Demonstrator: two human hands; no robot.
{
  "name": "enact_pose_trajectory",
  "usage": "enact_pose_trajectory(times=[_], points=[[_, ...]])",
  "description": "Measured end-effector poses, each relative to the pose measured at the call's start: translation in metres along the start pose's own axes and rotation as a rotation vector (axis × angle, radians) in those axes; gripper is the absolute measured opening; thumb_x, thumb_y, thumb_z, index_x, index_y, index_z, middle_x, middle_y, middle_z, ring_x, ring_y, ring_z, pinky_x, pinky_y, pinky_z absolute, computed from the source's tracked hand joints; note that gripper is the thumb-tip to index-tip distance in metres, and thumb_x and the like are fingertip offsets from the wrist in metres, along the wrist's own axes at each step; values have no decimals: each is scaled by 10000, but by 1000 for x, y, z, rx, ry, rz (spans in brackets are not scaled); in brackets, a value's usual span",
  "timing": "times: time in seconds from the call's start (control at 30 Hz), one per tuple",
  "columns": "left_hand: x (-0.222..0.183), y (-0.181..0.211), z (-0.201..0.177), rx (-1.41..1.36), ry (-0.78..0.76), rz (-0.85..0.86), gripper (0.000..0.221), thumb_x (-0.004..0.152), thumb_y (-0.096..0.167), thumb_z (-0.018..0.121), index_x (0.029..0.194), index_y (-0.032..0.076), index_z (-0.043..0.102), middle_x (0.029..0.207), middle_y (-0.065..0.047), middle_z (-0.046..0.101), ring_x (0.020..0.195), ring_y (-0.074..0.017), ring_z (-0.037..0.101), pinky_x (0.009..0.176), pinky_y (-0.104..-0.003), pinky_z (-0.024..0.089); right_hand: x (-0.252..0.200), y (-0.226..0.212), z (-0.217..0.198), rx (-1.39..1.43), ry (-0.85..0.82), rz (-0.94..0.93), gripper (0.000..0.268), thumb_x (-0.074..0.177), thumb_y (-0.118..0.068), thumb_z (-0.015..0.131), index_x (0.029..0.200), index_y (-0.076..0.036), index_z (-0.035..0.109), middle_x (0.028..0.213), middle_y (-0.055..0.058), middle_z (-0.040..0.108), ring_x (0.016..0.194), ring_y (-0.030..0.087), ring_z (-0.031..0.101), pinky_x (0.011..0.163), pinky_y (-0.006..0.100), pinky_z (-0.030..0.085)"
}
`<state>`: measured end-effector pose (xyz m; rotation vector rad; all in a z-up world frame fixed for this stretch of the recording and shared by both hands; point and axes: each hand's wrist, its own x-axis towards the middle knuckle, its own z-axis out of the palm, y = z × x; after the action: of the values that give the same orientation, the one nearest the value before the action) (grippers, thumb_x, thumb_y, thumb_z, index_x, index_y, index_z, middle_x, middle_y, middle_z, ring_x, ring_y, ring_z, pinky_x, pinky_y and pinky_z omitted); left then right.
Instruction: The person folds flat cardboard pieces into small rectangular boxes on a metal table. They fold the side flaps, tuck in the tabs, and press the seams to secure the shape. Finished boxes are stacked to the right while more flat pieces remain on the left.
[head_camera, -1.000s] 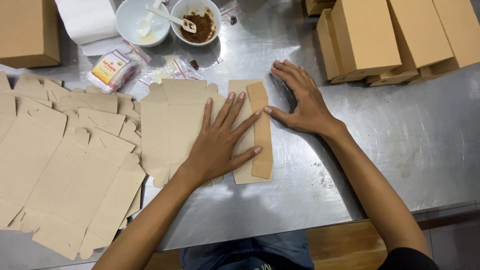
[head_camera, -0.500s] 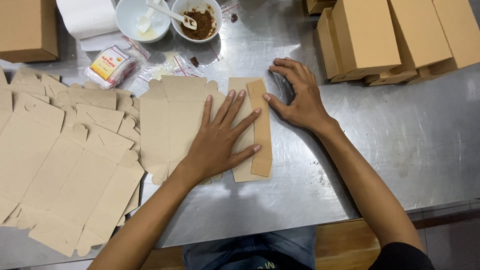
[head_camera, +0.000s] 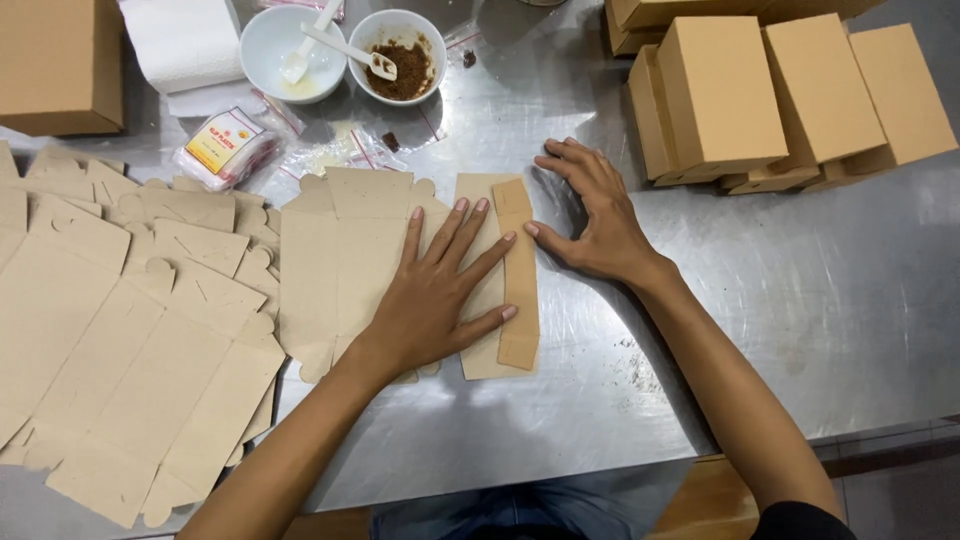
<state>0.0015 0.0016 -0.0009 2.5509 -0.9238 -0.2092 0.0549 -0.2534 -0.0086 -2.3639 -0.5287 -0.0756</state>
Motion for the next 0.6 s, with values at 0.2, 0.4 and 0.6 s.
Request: enact_pose_trajectory(times=[0.2, 0.4, 0.6], points=[[1, 0, 2, 17, 9, -1, 776, 985, 671, 489, 1620, 239, 380, 1713, -198, 231, 1596, -388, 135, 1223, -687, -28, -1, 2, -3, 7, -37, -14, 741, 857, -407, 840, 1495, -170, 547, 1559, 137, 476, 1519, 406, 334, 1247, 610, 149], [3, 1, 1, 19, 14, 1, 783, 984, 668, 494, 1624, 233, 376, 1710, -202, 235, 1592, -395, 143, 1218, -695, -23, -3, 0, -6, 26, -66, -19, 786, 836, -401, 855, 1512, -173, 526, 1597, 145, 442, 1538, 410, 297, 1253, 623, 107], [4, 2, 0, 9, -31, -11, 797, 982, 668, 487, 1637, 240, 335, 1714, -197, 212, 1592, -394, 130, 1214, -702, -22, -5, 2, -6, 2, -103, -33, 855, 811, -483, 846, 1537, -185, 505, 1626, 160, 399, 1550, 423, 263, 1255, 633, 79]])
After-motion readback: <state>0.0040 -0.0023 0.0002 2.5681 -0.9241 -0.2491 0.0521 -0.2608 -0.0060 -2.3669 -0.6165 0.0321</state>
